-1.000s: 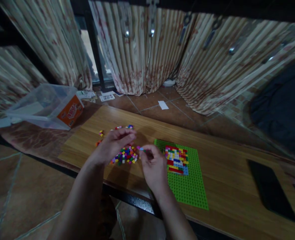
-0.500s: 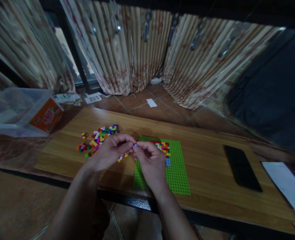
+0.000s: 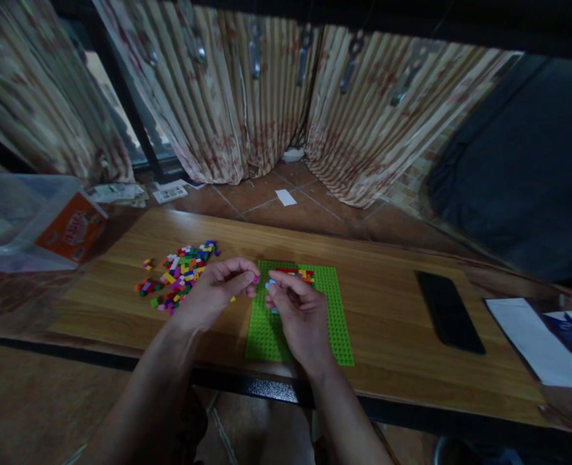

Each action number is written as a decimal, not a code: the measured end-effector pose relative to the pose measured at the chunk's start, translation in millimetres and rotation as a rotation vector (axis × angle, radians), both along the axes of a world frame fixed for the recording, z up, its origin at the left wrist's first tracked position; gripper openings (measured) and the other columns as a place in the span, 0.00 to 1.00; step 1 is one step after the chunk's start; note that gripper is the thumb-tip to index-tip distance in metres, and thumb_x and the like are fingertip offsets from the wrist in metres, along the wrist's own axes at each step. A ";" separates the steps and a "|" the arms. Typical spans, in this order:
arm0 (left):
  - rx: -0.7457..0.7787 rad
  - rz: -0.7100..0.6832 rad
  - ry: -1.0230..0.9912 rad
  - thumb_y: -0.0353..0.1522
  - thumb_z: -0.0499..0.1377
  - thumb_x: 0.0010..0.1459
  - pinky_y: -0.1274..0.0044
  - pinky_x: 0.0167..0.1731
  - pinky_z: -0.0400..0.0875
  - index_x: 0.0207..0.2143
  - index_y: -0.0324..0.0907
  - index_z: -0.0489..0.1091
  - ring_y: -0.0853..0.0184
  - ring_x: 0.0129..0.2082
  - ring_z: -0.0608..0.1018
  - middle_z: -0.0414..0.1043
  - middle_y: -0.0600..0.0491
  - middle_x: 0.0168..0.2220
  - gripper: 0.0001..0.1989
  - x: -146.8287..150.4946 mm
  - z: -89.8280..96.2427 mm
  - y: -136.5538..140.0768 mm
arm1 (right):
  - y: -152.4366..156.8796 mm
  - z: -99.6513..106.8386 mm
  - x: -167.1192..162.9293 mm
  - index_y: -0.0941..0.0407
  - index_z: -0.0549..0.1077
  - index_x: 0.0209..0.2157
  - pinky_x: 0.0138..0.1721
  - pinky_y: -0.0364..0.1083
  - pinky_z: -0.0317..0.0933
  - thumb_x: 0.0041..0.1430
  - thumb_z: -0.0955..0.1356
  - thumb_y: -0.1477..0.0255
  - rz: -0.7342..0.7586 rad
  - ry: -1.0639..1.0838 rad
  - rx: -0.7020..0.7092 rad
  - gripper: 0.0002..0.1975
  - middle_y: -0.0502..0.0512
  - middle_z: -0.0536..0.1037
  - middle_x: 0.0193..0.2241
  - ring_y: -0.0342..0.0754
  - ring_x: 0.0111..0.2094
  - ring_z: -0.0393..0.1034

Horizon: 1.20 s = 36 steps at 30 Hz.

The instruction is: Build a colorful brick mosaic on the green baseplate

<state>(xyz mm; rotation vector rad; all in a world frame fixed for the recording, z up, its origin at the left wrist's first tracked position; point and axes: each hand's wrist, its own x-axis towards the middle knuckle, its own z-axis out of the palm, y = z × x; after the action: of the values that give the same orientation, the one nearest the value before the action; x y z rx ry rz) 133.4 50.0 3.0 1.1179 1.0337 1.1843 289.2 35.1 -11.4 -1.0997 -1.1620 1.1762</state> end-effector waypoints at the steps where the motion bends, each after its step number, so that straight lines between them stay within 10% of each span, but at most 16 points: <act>1: -0.010 0.035 0.002 0.32 0.62 0.53 0.80 0.26 0.64 0.27 0.39 0.74 0.72 0.22 0.70 0.70 0.55 0.21 0.05 0.1 -0.5 0.9 | 1.9 0.0 7.0 0.52 0.80 0.39 0.29 0.45 0.71 0.52 0.73 0.66 -0.020 -0.014 0.010 0.11 0.48 0.81 0.27 0.43 0.26 0.74; 12: -0.104 0.209 0.006 0.34 0.66 0.47 0.81 0.24 0.64 0.27 0.40 0.77 0.72 0.23 0.71 0.74 0.53 0.24 0.06 -3.4 -11.5 7.6 | 17.9 -5.4 81.8 0.55 0.77 0.35 0.33 0.47 0.71 0.52 0.73 0.63 -0.116 -0.334 0.066 0.11 0.52 0.81 0.30 0.47 0.31 0.76; 19: -0.082 0.167 0.080 0.31 0.63 0.48 0.81 0.24 0.63 0.26 0.40 0.77 0.73 0.22 0.69 0.73 0.54 0.24 0.04 2.6 -11.1 9.9 | 16.6 -26.6 75.6 0.51 0.79 0.34 0.53 0.55 0.63 0.57 0.70 0.66 -0.011 -0.565 0.244 0.06 0.54 0.77 0.45 0.52 0.48 0.72; 36: -0.075 0.125 0.219 0.35 0.62 0.50 0.80 0.26 0.61 0.29 0.39 0.76 0.72 0.24 0.68 0.72 0.55 0.24 0.08 -0.2 -14.9 10.3 | 22.5 -40.4 68.3 0.49 0.81 0.31 0.54 0.56 0.60 0.51 0.72 0.67 -0.073 -0.430 0.125 0.04 0.55 0.74 0.46 0.54 0.51 0.69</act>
<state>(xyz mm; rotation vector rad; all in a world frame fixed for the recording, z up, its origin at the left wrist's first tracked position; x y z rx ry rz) 133.2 60.3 -11.9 1.1558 1.3210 1.1285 357.5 57.5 -51.8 -1.3242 -1.4870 0.8181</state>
